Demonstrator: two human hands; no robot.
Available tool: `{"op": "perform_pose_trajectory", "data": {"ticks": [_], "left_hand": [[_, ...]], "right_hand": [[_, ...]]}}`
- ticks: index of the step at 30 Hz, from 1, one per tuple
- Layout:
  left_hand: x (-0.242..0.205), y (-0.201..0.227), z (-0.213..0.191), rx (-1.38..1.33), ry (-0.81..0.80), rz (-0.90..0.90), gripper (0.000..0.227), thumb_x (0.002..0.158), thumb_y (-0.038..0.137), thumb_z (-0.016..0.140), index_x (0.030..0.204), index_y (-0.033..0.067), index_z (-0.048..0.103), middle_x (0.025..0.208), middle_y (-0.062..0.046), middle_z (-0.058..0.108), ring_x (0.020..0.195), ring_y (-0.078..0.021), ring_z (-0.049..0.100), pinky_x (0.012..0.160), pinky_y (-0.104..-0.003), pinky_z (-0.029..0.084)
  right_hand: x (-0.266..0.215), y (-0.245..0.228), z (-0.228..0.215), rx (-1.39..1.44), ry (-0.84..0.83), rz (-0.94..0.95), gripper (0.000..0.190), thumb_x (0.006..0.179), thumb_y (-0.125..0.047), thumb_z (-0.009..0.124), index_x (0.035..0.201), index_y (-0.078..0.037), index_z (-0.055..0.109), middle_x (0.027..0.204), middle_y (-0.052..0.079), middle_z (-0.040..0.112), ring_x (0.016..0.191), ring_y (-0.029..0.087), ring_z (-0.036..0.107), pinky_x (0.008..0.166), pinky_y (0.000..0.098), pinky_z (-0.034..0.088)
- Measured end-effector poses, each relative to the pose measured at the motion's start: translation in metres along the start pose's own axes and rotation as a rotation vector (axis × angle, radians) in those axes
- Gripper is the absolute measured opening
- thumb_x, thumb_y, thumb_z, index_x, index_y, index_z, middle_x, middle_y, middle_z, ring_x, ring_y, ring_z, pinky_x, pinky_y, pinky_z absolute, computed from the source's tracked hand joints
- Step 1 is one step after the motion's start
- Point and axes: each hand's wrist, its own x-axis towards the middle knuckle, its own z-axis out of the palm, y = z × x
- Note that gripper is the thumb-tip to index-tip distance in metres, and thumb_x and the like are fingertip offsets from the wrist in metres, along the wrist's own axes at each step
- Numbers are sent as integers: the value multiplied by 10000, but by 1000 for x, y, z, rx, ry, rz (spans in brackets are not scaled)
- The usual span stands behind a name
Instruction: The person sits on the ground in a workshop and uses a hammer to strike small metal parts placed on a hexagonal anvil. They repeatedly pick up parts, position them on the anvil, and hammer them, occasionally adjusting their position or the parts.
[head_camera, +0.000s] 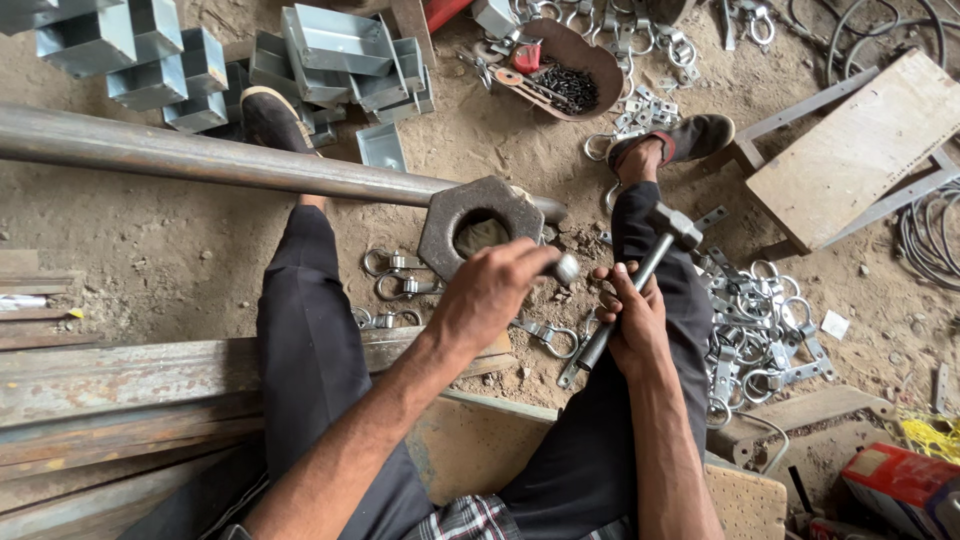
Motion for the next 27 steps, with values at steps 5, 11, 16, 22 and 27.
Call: {"op": "perform_pose_trajectory", "data": {"ticks": [5,11,16,22,27], "left_hand": [[13,-18,-5,-129,100,-119,390,899,194,772,1244,33,688,1064,-140,750,887,-233,745,745,-334,650],[9,-30,-9,-212,152,-145,406,867,180,807,1222,19,692,1121,-153,764,1007,-256,752,870,-412,632],[3,-29,-15,-271,211,-212,377,895,198,787,1210,21,679,1097,-133,759,975,-231,751,854,-397,632],[6,-28,-33,-294,192,-265,248,914,245,775,1072,64,715,979,-65,786,875,-175,766,793,-364,646],[6,-26,-33,-288,179,-205,293,911,239,784,1118,50,699,995,-80,778,891,-188,761,802,-376,636]], "right_hand": [[6,6,-11,76,-77,-18,87,1064,-120,559,1092,-143,480,920,73,654,533,20,414,441,157,370],[10,5,-10,89,-58,37,55,1077,-134,541,1094,-127,489,915,75,655,543,10,422,453,152,384],[7,4,-9,60,-85,25,59,1084,-141,538,1087,-131,480,909,77,659,541,9,419,456,146,387],[8,5,-7,73,-82,39,56,1084,-139,536,1089,-130,482,906,77,660,538,1,422,454,139,391],[8,5,-8,90,-86,39,53,1085,-140,535,1087,-126,484,902,83,663,536,1,425,453,137,404]]}}
